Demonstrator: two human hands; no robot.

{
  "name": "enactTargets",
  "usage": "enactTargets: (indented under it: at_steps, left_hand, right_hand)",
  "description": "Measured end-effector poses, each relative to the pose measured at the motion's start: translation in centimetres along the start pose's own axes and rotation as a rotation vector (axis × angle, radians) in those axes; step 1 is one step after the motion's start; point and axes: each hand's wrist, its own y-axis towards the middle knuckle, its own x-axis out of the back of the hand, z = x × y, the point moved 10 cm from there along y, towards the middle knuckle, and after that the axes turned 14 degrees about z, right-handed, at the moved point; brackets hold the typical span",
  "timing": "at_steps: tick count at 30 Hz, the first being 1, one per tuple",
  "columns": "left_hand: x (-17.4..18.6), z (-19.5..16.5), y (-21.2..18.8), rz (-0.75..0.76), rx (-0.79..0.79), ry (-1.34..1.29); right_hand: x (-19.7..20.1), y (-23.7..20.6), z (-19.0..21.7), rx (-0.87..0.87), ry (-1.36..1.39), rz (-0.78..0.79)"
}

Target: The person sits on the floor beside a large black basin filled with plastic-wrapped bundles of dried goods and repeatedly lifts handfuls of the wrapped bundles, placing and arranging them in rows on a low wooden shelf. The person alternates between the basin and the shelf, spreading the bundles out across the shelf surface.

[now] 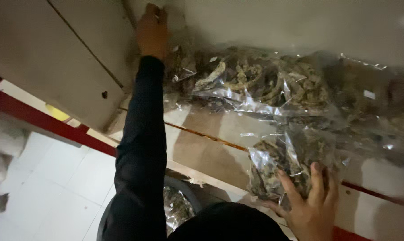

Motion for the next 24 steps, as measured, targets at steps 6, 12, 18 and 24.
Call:
enactTargets:
  at_steps: [6, 12, 18, 24]
  left_hand:
    - [3.7, -7.6, -17.7, 0.312, -0.626, 0.184]
    - [-3.6, -0.2, -15.6, 0.309, -0.418, 0.318]
    - [-5.2, 5.0, -12.5, 0.269, -0.155, -0.341]
    - [-1.3, -1.0, -17.7, 0.347, -0.368, -0.096]
  right_hand:
    - [0.3, 0.3, 0.5, 0.087, 0.001, -0.062]
    - [0.5, 0.8, 0.6, 0.058, 0.037, 0.000]
    - [1.3, 0.5, 0.5, 0.087, 0.071, 0.000]
    - [2.2, -0.3, 0.1, 0.102, 0.133, -0.126]
